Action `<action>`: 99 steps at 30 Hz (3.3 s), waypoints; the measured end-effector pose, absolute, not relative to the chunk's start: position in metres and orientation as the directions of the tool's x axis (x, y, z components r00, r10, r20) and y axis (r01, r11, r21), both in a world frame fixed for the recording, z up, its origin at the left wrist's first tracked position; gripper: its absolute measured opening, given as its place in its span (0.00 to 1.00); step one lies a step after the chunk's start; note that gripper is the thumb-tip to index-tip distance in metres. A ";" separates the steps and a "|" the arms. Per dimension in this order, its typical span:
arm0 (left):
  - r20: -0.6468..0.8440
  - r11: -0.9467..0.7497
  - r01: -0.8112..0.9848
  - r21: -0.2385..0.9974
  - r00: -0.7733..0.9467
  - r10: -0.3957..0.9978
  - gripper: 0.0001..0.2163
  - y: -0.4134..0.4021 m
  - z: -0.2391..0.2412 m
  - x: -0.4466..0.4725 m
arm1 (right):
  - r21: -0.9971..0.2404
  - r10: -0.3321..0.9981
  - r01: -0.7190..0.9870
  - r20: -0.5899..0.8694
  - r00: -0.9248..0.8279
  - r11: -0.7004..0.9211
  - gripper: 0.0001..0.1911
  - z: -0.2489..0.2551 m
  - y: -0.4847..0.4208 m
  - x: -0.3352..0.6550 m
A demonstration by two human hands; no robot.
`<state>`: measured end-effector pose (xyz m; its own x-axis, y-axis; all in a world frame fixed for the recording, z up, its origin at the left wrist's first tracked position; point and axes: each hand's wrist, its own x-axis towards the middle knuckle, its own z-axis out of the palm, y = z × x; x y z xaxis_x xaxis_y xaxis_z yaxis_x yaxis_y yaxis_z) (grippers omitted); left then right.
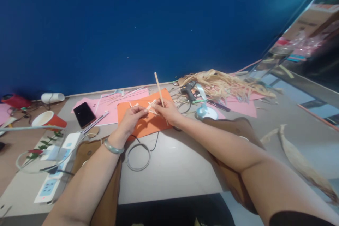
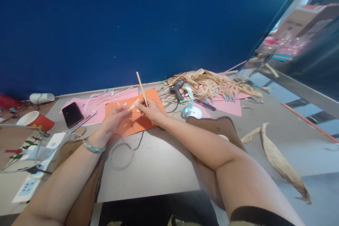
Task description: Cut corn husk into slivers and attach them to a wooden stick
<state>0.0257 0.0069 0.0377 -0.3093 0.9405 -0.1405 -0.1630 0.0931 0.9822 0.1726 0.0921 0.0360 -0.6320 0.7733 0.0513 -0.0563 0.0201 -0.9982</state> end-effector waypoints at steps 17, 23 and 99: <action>0.001 0.031 0.085 0.996 -0.351 0.936 0.13 0.008 0.029 0.025 | -0.885 0.617 0.181 0.141 -0.774 0.429 0.21 0.026 0.087 0.173; 0.052 -0.009 0.137 0.991 -0.317 0.947 0.12 0.007 0.033 0.029 | -0.953 0.663 0.180 0.028 -0.748 0.244 0.24 0.027 0.086 0.172; 0.074 -0.066 0.048 0.997 -0.180 0.981 0.09 0.002 0.039 0.035 | -0.878 0.666 -0.237 -0.117 -0.737 -0.416 0.18 0.044 0.088 0.177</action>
